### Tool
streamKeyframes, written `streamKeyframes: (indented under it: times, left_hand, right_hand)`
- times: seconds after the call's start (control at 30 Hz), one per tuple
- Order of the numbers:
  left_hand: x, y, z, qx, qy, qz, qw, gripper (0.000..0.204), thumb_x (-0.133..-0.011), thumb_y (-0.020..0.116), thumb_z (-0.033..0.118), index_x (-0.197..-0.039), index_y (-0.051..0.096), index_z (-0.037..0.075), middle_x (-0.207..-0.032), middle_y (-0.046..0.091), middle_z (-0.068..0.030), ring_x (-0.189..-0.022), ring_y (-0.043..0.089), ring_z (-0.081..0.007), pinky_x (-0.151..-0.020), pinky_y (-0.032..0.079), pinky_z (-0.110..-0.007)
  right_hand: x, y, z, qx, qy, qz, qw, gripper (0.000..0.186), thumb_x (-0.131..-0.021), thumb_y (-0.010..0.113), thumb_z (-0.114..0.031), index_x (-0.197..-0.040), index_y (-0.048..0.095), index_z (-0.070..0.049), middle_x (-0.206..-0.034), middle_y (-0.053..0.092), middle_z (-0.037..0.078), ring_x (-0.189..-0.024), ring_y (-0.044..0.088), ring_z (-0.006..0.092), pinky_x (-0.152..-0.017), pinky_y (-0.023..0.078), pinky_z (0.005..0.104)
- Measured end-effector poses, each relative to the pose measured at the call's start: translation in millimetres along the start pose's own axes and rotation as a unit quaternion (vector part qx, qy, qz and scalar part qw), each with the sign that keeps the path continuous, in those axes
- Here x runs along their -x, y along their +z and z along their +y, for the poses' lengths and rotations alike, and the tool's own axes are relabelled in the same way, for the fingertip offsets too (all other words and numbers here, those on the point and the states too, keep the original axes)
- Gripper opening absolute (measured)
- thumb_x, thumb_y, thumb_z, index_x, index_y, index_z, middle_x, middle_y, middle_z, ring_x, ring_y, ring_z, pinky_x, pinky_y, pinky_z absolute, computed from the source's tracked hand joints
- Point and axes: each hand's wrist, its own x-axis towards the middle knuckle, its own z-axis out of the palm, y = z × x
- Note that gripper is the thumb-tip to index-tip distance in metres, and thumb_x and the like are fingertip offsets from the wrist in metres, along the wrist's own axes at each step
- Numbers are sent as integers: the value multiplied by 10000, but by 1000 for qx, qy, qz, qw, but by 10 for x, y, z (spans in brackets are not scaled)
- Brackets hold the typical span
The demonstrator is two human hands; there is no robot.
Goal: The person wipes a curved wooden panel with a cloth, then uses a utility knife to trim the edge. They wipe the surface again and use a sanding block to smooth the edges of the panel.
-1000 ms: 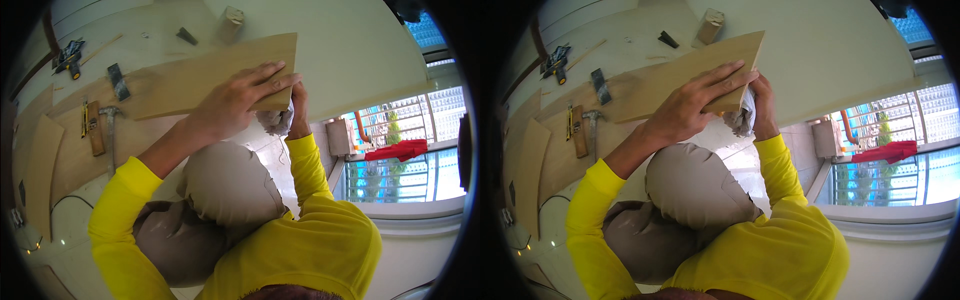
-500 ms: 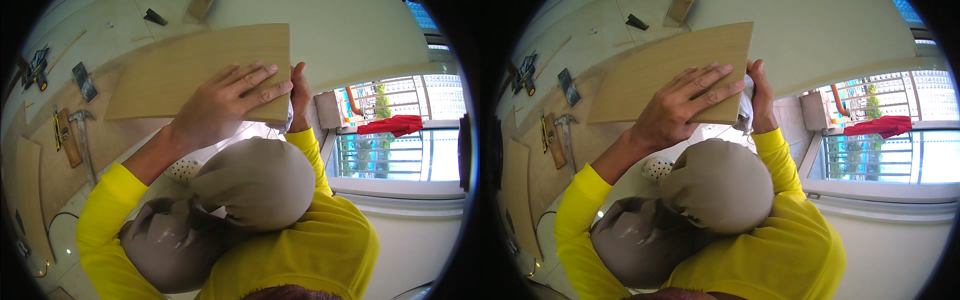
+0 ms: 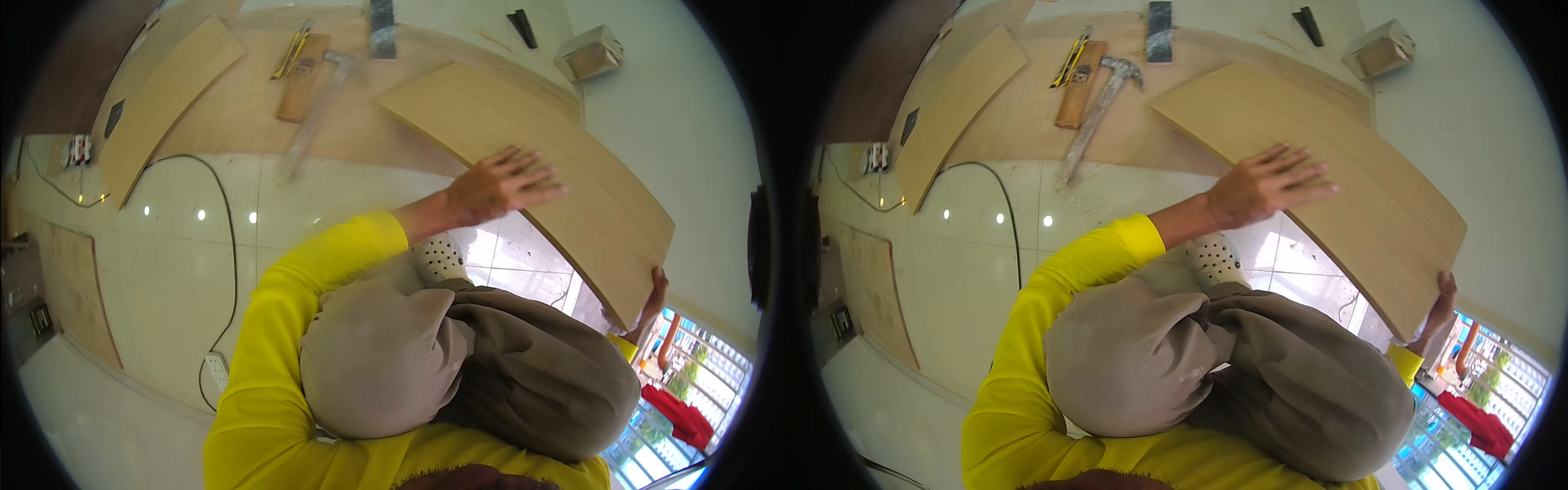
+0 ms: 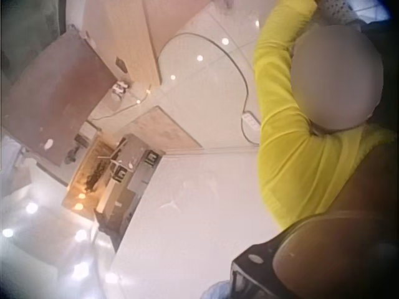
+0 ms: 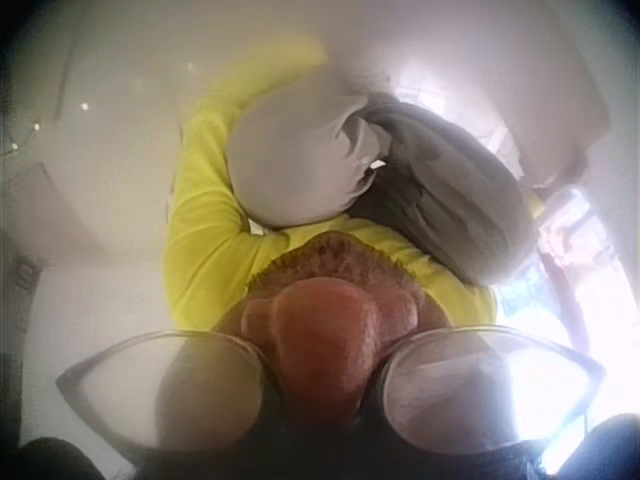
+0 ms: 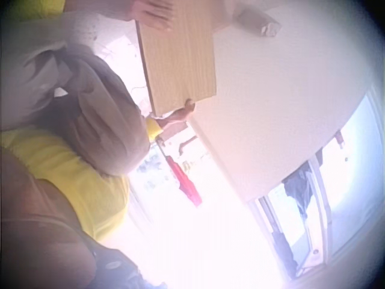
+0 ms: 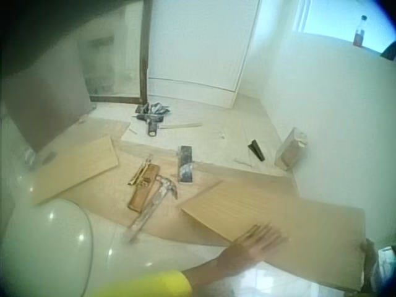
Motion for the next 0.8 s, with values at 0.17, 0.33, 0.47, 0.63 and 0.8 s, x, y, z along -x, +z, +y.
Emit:
streamKeyframes:
  times: [0.17,0.33,0.47,0.63,0.8]
  left_hand:
    - [12,-445,498,-50,-20,-9,998,570,-1072,682,333,-1641,659,302,-1575,734,-67,-1461,695,-369,-1203,593,-587]
    - [263,-1184,418,-137,-65,-69,986,622,-1019,717,269,-1639,665,254,-1566,739,-78,-1392,731,-362,-1156,620,-544]
    - [498,-2121,198,-162,-168,-164,958,696,-875,701,30,-1548,749,201,-1495,787,-92,-1309,778,-370,-1107,640,-494]
    - [740,-2857,228,-233,-291,-202,906,715,-864,616,-151,-1491,780,149,-1430,821,-109,-1321,784,-360,-1114,633,-467]
    - [1076,-3296,529,-299,-363,-225,853,696,-889,601,-178,-1481,786,139,-1410,828,-124,-1353,773,-370,-1119,628,-478]
  right_hand:
    - [-405,-606,86,-90,50,-75,992,603,-1111,678,-393,-1546,599,15,-1429,738,265,-1258,783,366,-1030,681,542]
    - [-996,-430,1126,124,-65,-40,989,454,-1134,697,-292,-1521,663,-55,-1519,690,188,-1409,672,324,-1217,536,508]
    - [-1416,915,2097,259,-168,-181,934,396,-1154,699,-285,-1490,713,-78,-1556,676,143,-1474,615,279,-1291,467,469]
    - [-2188,2229,1916,323,100,-292,895,504,-1159,675,-468,-1396,769,-32,-1475,747,132,-1334,676,218,-1111,546,399]
    - [-2916,2531,2137,653,-88,-243,711,398,-1080,758,-418,-1332,799,-112,-1334,767,168,-1285,702,342,-1038,576,463]
